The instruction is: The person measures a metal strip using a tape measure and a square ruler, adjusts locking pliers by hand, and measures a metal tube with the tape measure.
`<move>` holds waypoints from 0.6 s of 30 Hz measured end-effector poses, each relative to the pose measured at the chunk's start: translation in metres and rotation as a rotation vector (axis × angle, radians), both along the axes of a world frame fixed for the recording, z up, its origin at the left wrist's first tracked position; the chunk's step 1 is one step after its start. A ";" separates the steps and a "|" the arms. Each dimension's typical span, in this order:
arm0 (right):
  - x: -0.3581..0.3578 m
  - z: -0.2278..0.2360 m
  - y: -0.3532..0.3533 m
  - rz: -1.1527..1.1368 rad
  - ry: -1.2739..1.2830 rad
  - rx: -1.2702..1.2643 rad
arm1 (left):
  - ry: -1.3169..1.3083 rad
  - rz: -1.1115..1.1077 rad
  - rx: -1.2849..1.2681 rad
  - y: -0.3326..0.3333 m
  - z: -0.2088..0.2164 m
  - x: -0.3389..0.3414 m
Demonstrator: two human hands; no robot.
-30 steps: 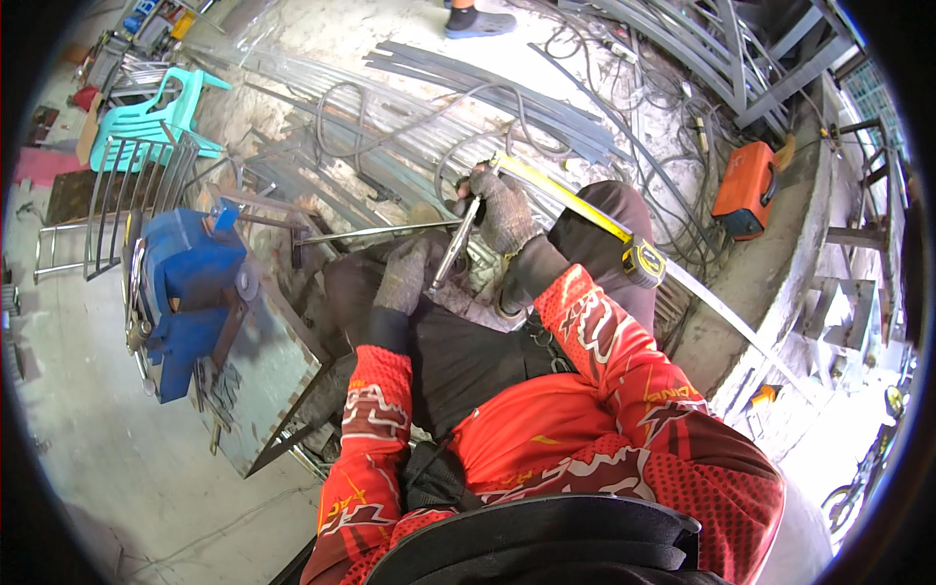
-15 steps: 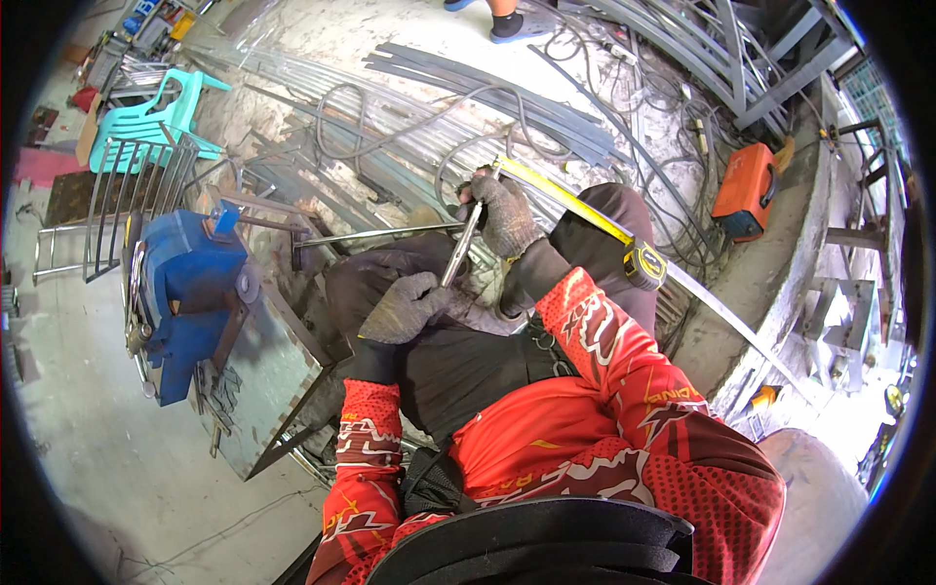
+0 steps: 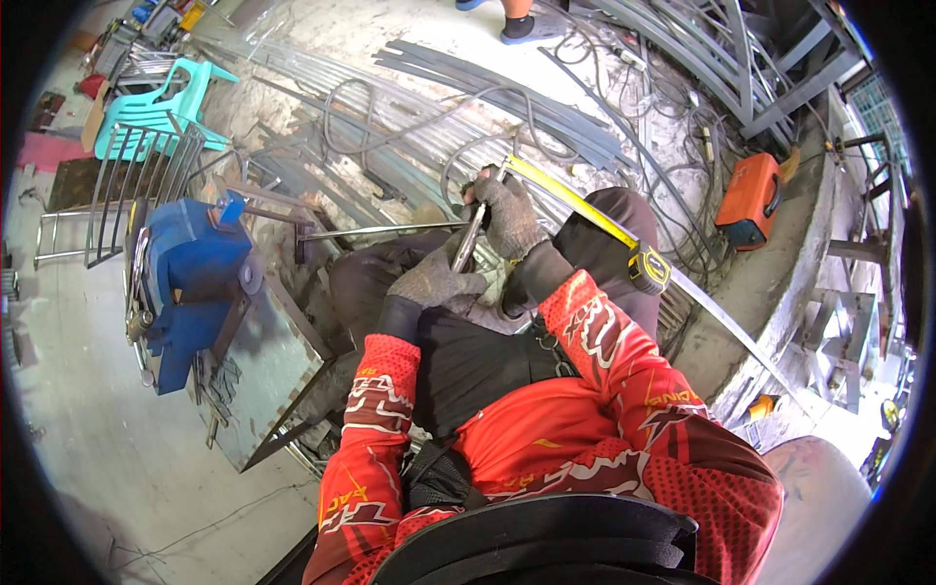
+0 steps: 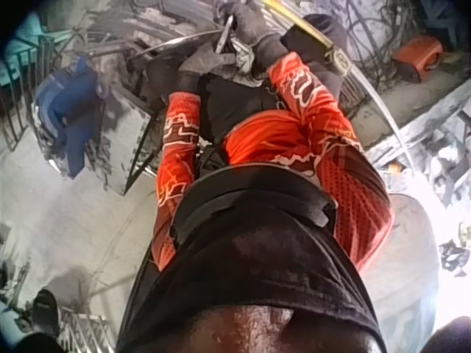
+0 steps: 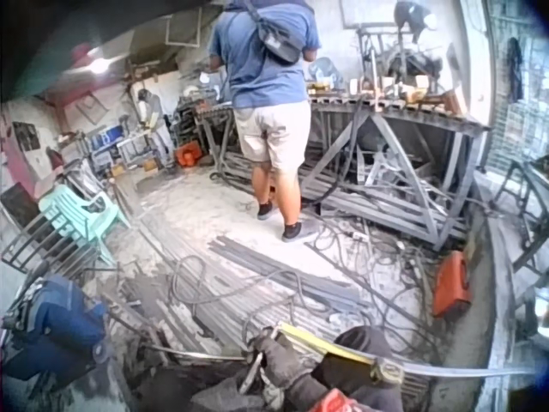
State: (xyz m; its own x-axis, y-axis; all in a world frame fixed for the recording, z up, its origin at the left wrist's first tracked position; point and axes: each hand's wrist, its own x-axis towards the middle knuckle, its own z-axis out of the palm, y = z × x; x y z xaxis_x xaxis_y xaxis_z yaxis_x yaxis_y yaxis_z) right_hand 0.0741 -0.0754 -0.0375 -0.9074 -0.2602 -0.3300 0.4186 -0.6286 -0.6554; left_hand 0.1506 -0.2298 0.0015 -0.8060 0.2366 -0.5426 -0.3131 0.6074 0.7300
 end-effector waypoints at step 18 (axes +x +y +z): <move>-0.005 -0.001 0.008 -0.030 0.002 -0.040 | 0.066 0.073 0.237 0.003 -0.031 -0.006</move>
